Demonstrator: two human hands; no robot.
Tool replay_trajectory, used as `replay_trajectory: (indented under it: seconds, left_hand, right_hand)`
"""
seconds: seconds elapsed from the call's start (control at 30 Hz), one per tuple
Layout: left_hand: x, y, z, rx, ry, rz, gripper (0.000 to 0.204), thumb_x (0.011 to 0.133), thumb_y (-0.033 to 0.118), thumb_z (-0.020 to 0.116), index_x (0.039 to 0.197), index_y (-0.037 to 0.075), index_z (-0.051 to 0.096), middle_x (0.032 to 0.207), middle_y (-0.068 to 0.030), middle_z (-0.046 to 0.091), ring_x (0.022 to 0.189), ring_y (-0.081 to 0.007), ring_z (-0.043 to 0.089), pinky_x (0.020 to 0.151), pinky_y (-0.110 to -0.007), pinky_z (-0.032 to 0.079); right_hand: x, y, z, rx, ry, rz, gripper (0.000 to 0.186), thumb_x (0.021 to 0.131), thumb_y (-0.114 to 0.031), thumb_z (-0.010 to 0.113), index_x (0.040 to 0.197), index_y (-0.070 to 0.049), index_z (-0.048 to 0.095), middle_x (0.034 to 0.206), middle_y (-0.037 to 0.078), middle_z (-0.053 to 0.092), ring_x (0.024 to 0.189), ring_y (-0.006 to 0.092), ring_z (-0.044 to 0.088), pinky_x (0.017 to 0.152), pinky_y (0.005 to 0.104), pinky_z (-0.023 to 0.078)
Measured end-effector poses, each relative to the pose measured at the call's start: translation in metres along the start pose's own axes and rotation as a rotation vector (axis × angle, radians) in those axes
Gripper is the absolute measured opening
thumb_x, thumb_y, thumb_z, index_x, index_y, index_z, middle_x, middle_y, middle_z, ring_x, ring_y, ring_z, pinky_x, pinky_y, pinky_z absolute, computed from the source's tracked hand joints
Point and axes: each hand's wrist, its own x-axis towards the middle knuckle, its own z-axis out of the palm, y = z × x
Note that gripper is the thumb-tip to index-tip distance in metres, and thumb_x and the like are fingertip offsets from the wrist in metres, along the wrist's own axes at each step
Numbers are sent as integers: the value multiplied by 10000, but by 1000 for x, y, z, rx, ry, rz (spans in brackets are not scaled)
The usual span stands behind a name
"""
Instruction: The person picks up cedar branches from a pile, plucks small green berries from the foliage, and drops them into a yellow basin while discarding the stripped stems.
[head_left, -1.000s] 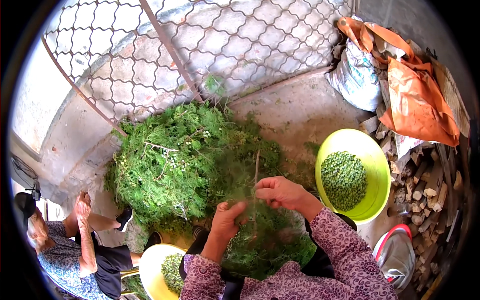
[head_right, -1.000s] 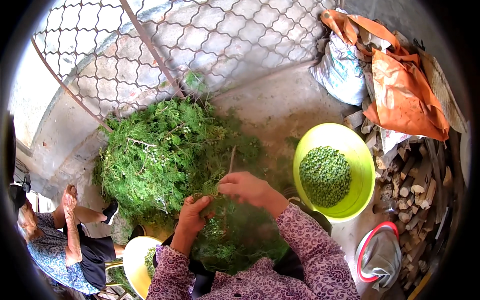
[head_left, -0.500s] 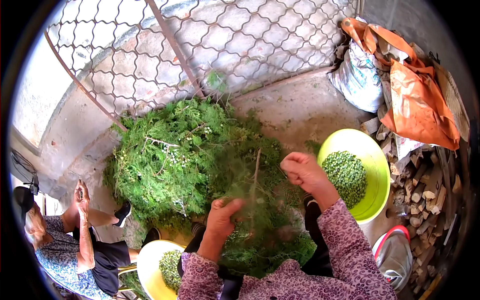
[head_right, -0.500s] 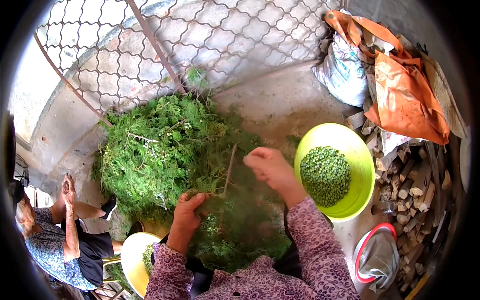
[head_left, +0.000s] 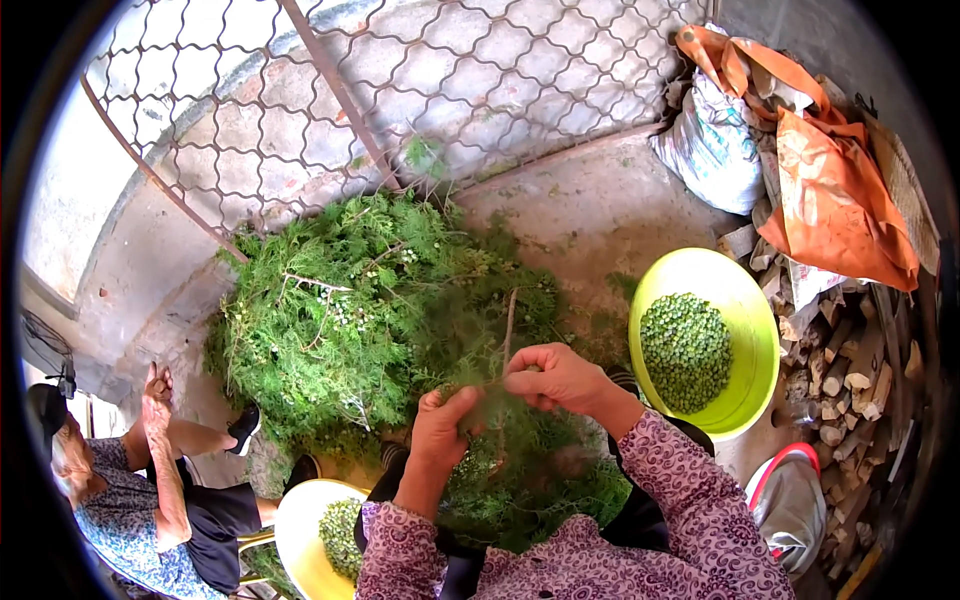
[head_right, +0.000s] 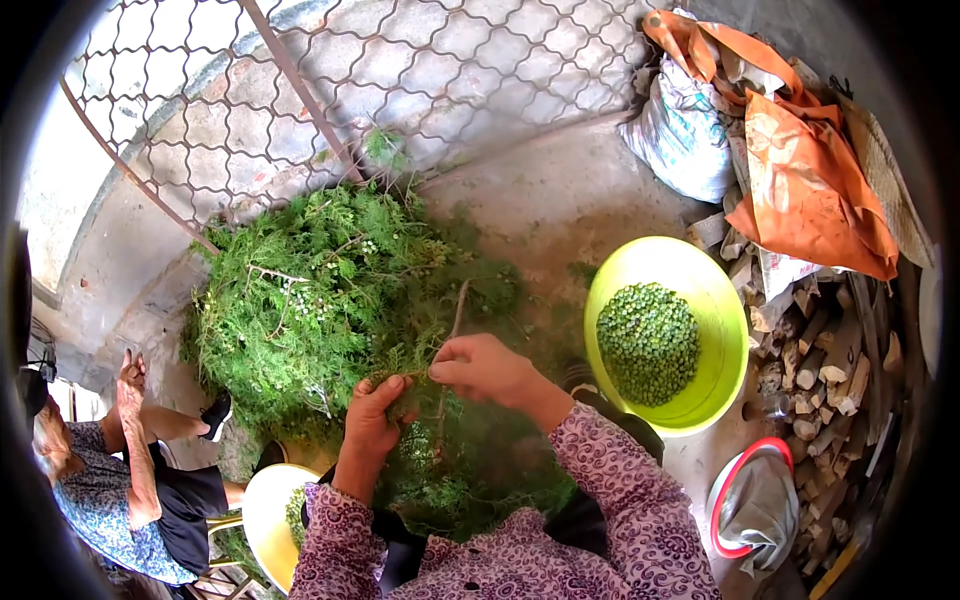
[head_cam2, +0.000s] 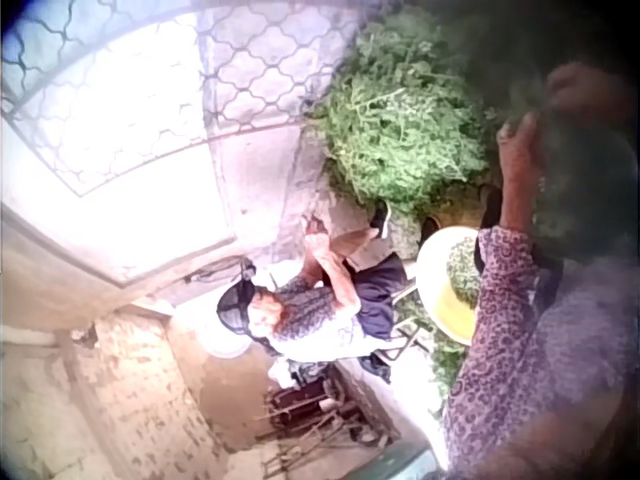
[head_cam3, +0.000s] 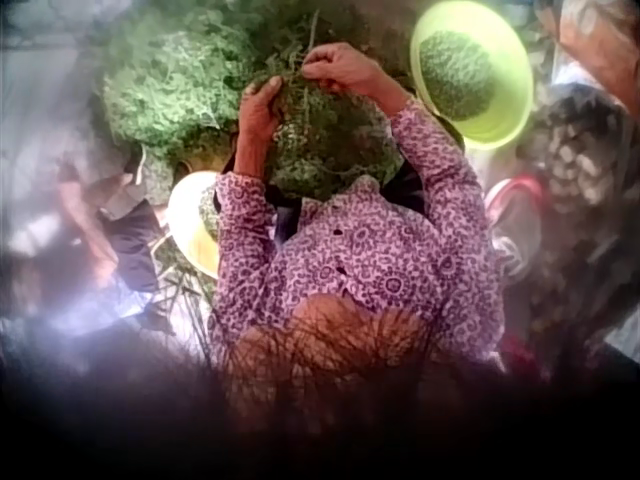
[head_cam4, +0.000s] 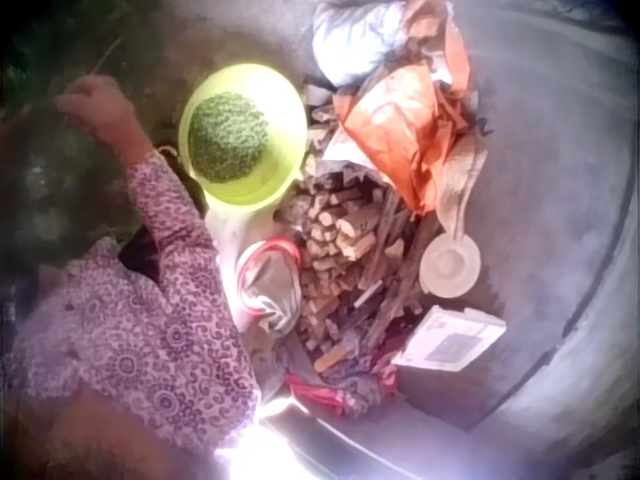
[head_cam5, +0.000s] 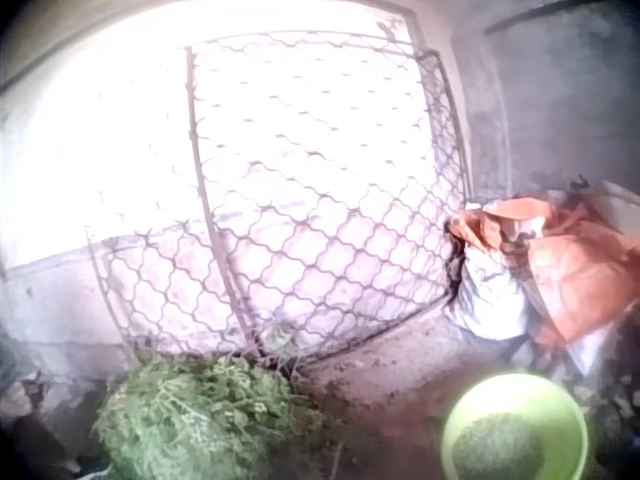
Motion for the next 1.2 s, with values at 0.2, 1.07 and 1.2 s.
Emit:
replay_trajectory:
  seconds: [0.2,1.07,1.2]
  left_hand:
    - [0,5,-2,-29,31,17,50,744,87,663,758,90,615,754,-52,639,590,-164,585,424,-308,415]
    - [17,28,13,-275,156,246,142,786,240,645,769,114,580,595,35,447,459,-102,302,487,-259,299]
    - [18,28,2,-388,87,244,200,769,246,666,830,87,563,794,-2,530,530,-136,351,538,-298,359]
  right_hand:
    - [-9,-5,-38,226,326,-194,106,780,-152,617,833,-65,589,613,-14,519,484,58,445,401,186,327]
    - [0,35,49,-919,191,-292,574,677,-279,690,1130,-21,449,945,172,574,882,325,561,772,369,443]
    - [10,50,48,-706,260,-372,482,697,-194,654,1098,-11,459,895,160,586,842,298,588,731,354,459]
